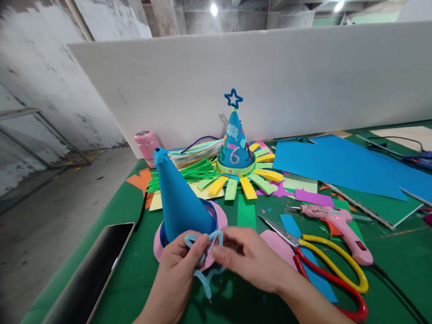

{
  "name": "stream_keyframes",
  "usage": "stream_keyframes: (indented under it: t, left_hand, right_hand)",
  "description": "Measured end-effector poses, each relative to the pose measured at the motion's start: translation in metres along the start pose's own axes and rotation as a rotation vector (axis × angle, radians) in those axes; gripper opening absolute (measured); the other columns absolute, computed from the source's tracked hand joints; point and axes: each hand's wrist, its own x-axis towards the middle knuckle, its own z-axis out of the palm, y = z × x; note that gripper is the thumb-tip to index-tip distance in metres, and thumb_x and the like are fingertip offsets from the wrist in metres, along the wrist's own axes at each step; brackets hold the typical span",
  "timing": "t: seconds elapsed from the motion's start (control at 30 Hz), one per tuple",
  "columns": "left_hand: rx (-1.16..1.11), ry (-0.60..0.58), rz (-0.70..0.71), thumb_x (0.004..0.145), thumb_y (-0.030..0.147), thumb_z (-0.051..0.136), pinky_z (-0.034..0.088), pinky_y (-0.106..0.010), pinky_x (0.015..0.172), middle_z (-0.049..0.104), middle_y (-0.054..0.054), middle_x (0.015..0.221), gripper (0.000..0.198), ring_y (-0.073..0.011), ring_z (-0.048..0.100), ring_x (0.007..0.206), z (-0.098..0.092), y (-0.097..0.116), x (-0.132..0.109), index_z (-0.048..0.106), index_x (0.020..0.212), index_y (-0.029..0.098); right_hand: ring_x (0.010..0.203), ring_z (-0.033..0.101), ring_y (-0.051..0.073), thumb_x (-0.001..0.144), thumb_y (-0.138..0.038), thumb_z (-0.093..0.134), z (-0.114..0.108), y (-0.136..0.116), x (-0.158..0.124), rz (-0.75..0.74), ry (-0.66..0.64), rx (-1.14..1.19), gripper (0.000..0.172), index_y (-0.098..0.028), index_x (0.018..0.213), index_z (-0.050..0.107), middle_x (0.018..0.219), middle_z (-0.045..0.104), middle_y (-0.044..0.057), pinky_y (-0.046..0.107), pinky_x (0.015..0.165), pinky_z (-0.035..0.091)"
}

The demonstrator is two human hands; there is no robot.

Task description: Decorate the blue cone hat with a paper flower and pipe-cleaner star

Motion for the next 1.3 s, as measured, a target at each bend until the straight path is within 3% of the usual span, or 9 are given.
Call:
stream_keyframes:
  t: [0.13, 0.37, 0.57, 0.8, 1.1, 1.3]
  left_hand:
    - [-0.027, -0.057, -0.025, 0.069, 0.036, 0.058, 0.029, -0.02, 0.044, 0.041, 0.004, 0.049, 0.028, -0.0081, 0.034, 0.047, 0.002, 0.0, 0.0, 0.05, 0.052, 0.016]
    - [-0.043, -0.081, -0.041, 0.073, 0.036, 0.054, 0.031, -0.018, 0.046, 0.047, 0.003, 0.057, 0.025, -0.0083, 0.037, 0.051, 0.002, 0.001, -0.002, 0.052, 0.057, 0.016]
    - [-0.093, -0.112, -0.083, 0.069, 0.035, 0.059, 0.03, -0.018, 0.045, 0.045, 0.004, 0.053, 0.026, -0.0078, 0.036, 0.049, 0.002, 0.001, -0.002, 0.053, 0.054, 0.015]
    - [-0.413, -0.08, -0.223, 0.072, 0.034, 0.056, 0.032, -0.017, 0.047, 0.049, 0.001, 0.055, 0.025, -0.0074, 0.038, 0.051, 0.002, 0.001, -0.003, 0.057, 0.058, 0.014]
    - [-0.17, -0.167, -0.149, 0.075, 0.032, 0.053, 0.023, -0.018, 0.042, 0.039, 0.004, 0.048, 0.029, -0.006, 0.029, 0.046, -0.001, 0.001, -0.001, 0.051, 0.052, 0.014]
    - [-0.093, -0.306, -0.163, 0.077, 0.035, 0.05, 0.027, -0.019, 0.046, 0.043, 0.003, 0.053, 0.031, -0.008, 0.035, 0.051, -0.002, -0.004, -0.002, 0.049, 0.053, 0.015]
  right_hand:
    - [0.055, 0.036, 0.01, 0.08, -0.035, 0.049, -0.001, 0.002, 0.003, -0.014, 0.213, 0.021, 0.021, -0.016, 0.071, 0.052, 0.059, 0.041, -0.004, 0.021, 0.049, 0.031]
    - [0.051, 0.034, 0.009, 0.079, -0.028, 0.051, 0.003, -0.001, 0.002, -0.016, 0.276, -0.019, 0.018, -0.017, 0.065, 0.05, 0.056, 0.039, -0.005, 0.02, 0.046, 0.03]
    - [0.053, 0.038, 0.01, 0.078, -0.025, 0.051, -0.002, -0.002, 0.003, -0.014, 0.219, -0.034, 0.015, -0.016, 0.065, 0.052, 0.057, 0.044, -0.004, 0.02, 0.047, 0.032]
    - [0.053, 0.037, 0.009, 0.079, -0.023, 0.049, -0.003, -0.002, 0.003, -0.019, 0.233, -0.043, 0.015, -0.017, 0.065, 0.05, 0.058, 0.042, -0.005, 0.02, 0.047, 0.031]
    - [0.049, 0.033, 0.008, 0.078, -0.022, 0.049, -0.009, -0.009, -0.002, 0.038, 0.026, -0.111, 0.013, -0.018, 0.065, 0.05, 0.055, 0.04, -0.006, 0.019, 0.043, 0.026]
    - [0.047, 0.032, 0.007, 0.077, -0.017, 0.049, -0.016, -0.015, -0.003, 0.061, -0.103, -0.176, 0.013, -0.017, 0.064, 0.051, 0.054, 0.04, -0.006, 0.018, 0.041, 0.026]
